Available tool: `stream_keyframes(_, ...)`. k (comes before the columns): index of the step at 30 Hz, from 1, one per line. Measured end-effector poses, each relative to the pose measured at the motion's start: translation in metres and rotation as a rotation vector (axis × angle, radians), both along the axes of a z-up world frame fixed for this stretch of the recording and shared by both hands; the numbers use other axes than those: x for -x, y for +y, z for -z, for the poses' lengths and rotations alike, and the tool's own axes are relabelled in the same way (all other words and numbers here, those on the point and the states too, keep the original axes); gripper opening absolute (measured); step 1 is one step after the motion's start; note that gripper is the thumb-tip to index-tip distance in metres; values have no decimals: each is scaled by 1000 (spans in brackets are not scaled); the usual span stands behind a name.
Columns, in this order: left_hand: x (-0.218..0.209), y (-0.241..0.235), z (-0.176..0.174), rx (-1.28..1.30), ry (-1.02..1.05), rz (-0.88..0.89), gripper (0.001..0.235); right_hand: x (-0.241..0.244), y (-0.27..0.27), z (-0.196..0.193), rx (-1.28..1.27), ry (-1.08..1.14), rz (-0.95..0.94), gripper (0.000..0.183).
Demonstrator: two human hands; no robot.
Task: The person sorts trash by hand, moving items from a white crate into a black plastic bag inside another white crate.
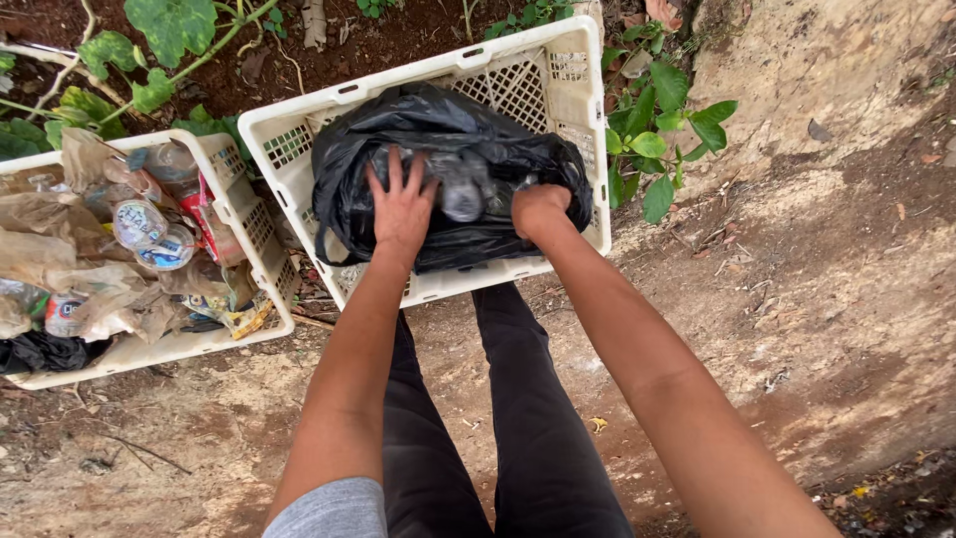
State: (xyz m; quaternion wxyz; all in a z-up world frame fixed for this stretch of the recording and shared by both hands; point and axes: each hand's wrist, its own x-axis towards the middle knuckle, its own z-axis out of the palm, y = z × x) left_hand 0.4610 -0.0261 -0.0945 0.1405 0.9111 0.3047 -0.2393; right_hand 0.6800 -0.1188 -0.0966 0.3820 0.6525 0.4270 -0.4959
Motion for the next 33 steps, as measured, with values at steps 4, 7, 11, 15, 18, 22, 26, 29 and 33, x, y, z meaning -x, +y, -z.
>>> stream_keyframes(4, -10, 0, -35, 148, -175, -67, 66, 19, 34, -24, -386, 44, 82, 51)
stream_keyframes(7, -2, -3, -43, 70, -305, -90, 57, 33, 51, -39, -732, 49, 190, 44)
stream_keyframes(11, 2, -10, -53, 253, -296, -514, 61, 47, 69, -55, -861, 266, 464, 49)
stream_keyframes(15, 2, -5, -48, 432, -333, -535, 71, 58, 64, -63, -846, 411, 247, 67)
stream_keyframes(18, 10, -2, -41, 568, -308, -436, 61, 65, 49, -43, -687, 311, 87, 76)
stream_keyframes(22, 21, 15, -48, 562, -308, -806, 53, 48, 28, -6, -506, 94, 110, 78)
stream_keyframes(26, 24, 42, -64, 621, -34, -1079, 66, 36, 17, -8, -533, 126, 254, 81)
stream_keyframes(29, 21, 42, -70, 545, -49, -870, 67, 45, 25, -29, -663, 137, 237, 78)
stream_keyframes(33, 11, 10, -64, 284, -176, -463, 65, 73, 29, -56, -840, 172, 292, 75)
